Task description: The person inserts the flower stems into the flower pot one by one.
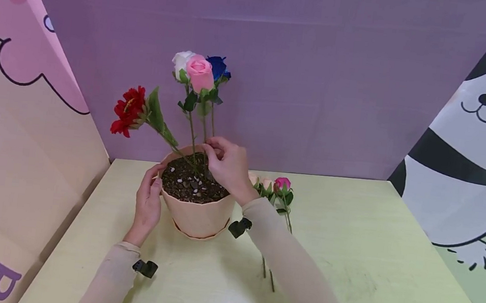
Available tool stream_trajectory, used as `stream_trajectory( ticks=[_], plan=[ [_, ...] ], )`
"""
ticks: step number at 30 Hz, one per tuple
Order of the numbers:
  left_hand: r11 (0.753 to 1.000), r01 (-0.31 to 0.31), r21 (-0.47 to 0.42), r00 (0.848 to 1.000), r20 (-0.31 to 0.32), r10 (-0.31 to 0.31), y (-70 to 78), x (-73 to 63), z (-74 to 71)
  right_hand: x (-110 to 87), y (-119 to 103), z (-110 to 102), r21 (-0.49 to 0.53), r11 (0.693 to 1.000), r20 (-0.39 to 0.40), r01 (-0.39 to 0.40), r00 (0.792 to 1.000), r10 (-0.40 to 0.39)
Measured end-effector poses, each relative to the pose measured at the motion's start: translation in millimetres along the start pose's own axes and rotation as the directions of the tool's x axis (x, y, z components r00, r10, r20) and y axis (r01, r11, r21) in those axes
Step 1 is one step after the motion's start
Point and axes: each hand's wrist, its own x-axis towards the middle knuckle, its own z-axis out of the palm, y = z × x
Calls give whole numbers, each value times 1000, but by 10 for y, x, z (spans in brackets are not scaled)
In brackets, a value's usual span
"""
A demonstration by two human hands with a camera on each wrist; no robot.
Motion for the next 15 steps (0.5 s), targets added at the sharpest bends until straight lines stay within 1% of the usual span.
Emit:
stream_trajectory(
  ticks=[3,7,10,15],
  plan=[
    [1000,-4,6,1000,-10,4,-8,10,12,-3,19,14,-54,999,-8,-9,1000,9],
    [1000,-5,2,999,-32,5,-19,24,14,9,12,15,-88,996,-5,-14,1000,14],
    [1000,3,-5,999,-38,-3,-23,14,12,12,5,17,-80,997,14,-10,1000,11],
    [1000,6,-3,1000,-31,-6,-21,1,25,-33,26,7,-37,999,30,-4,1000,5]
  ],
)
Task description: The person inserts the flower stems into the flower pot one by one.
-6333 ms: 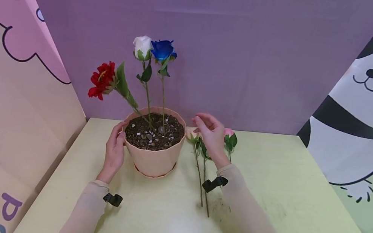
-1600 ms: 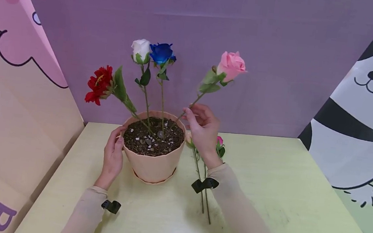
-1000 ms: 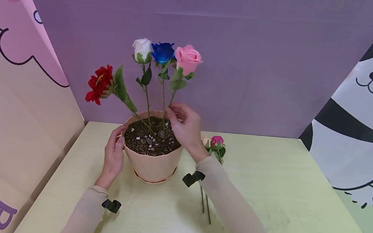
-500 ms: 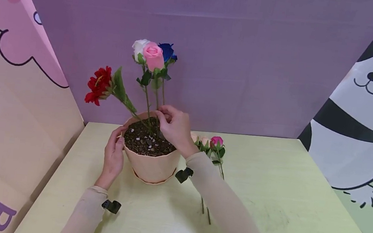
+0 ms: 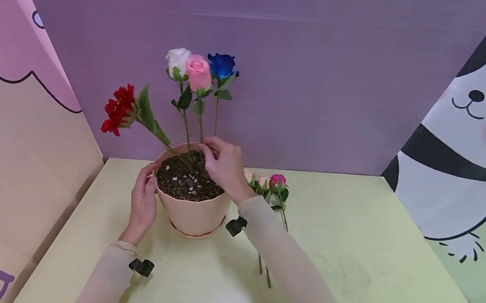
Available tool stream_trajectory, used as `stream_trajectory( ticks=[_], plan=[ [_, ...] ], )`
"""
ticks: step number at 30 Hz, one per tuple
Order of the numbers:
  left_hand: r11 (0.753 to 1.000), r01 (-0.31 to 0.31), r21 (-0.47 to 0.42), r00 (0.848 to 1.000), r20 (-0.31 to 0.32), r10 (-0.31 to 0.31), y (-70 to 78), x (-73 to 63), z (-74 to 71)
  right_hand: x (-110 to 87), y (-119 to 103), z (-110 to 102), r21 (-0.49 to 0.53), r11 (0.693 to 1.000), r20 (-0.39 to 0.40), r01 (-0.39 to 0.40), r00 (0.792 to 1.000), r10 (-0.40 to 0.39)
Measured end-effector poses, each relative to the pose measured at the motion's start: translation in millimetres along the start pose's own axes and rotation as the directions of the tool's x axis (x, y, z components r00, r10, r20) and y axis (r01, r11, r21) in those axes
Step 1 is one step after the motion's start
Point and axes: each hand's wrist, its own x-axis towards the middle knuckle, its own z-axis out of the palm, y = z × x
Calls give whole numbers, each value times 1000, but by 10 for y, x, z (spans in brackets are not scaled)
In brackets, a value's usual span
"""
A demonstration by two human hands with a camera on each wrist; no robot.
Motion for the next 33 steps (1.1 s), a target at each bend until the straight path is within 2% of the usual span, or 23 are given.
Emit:
stream_trajectory(
  ticks=[6,18,24,30,33],
  plan=[
    [1000,-4,-23,1000,0,4,3,6,-4,-55,14,12,-7,999,-10,36,999,-36],
    [1000,-1,-30,1000,12,1,-3,2,5,-92,40,24,73,997,-136,38,990,-28],
    [1000,-2,-23,1000,16,2,-2,-8,-11,-95,61,18,152,985,-186,81,981,-52],
    [1000,-1,-26,1000,15,2,-1,-9,-20,-115,96,-3,276,960,-214,56,977,4],
    [1000,1,-27,1000,20,0,8,1,-15,-140,103,-50,286,955,-210,76,978,-15]
  ],
)
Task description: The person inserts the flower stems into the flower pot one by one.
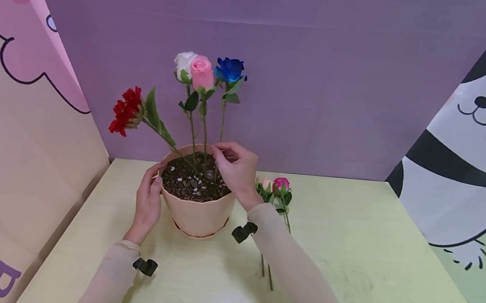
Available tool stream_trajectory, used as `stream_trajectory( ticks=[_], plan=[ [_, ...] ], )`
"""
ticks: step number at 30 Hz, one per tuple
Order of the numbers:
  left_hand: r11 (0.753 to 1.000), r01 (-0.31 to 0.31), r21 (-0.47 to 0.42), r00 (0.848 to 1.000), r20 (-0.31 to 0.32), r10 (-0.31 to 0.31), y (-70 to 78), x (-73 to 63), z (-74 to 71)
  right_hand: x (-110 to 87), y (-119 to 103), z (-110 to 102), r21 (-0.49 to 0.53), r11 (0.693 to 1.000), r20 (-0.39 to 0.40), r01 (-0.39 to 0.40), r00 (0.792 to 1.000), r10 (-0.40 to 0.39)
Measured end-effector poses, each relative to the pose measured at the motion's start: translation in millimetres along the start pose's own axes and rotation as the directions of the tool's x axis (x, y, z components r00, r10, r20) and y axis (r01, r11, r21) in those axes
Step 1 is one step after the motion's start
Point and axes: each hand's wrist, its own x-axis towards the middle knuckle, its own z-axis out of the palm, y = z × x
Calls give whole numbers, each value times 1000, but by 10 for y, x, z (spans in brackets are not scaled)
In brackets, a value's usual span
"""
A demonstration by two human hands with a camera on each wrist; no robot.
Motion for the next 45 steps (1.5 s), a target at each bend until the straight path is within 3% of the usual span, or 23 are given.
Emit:
stream_trajectory(
  ticks=[4,7,17,22,27,30,32,37,41,45],
  plan=[
    [1000,5,8,1000,6,-6,16,21,3,-44,-7,-81,-20,998,38,58,998,-58],
    [1000,3,11,1000,9,-3,26,33,0,-80,13,-149,-15,999,34,43,999,-42],
    [1000,5,8,1000,4,-5,8,19,-1,-170,172,-573,46,997,-145,-55,988,61],
    [1000,-5,30,1000,-16,5,29,30,3,-190,347,-894,2,987,-177,-159,972,157],
    [999,-14,48,999,-31,15,12,26,4,-336,535,-1207,-67,944,-140,-322,940,310],
    [998,-17,55,1000,-21,18,1,9,0,-501,647,-1387,-131,899,-125,-418,906,404],
    [998,-13,59,1000,-17,14,-5,-8,-7,-631,741,-1497,-192,852,-96,-487,873,478],
    [999,-16,39,1000,-21,17,-1,2,-18,-807,919,-1743,-363,723,28,-588,769,639],
    [1000,-18,12,1000,-11,18,1,6,-8,-821,973,-1899,-443,650,92,-618,689,719],
    [1000,-12,12,1000,-11,12,-9,6,6,-845,1007,-1986,-476,585,158,-657,590,792]
  ],
)
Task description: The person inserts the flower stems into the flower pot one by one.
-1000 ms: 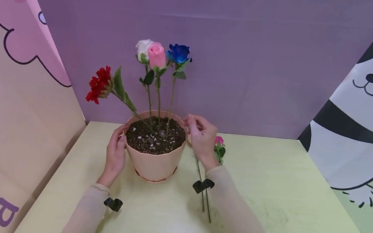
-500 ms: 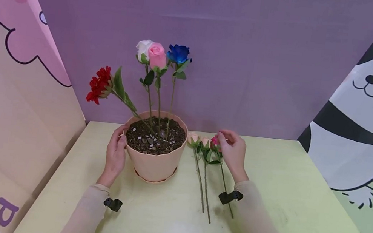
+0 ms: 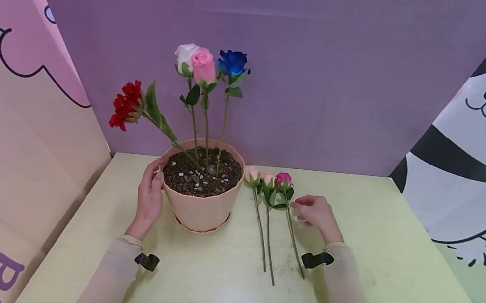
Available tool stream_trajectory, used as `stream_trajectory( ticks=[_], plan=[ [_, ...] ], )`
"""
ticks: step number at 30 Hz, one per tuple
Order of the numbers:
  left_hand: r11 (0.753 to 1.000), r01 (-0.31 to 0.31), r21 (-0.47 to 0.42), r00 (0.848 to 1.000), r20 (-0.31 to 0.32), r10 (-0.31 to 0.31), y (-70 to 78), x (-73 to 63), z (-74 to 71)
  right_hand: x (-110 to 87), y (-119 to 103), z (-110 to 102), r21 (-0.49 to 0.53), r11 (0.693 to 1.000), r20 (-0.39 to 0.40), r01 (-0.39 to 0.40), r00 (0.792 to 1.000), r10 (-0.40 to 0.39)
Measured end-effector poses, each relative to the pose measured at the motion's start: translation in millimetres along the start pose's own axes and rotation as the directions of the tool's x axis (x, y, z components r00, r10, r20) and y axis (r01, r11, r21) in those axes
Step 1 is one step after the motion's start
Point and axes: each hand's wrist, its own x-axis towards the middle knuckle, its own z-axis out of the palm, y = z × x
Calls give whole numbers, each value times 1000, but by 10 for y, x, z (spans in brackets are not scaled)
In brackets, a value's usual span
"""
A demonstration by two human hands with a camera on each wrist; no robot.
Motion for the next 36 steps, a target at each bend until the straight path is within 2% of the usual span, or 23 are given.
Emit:
stream_trajectory(
  ticks=[3,6,15,20,26,36],
  plan=[
    [1000,-1,7,1000,-5,1,-16,4,0,10,39,9,12,999,76,-37,996,36],
    [1000,-6,9,1000,-4,6,-24,4,2,20,58,30,36,998,108,-50,993,46],
    [1000,-9,-3,1000,4,9,8,0,10,34,101,42,28,997,140,-78,987,73],
    [1000,-6,7,1000,-9,6,6,-7,3,31,102,69,42,997,166,-71,984,64],
    [1000,6,12,1000,-14,-6,-21,-34,0,-4,94,10,37,997,159,-75,985,68],
    [1000,-17,-26,1000,-5,17,-12,-5,8,-12,11,-106,223,974,137,-27,991,-4]
  ],
)
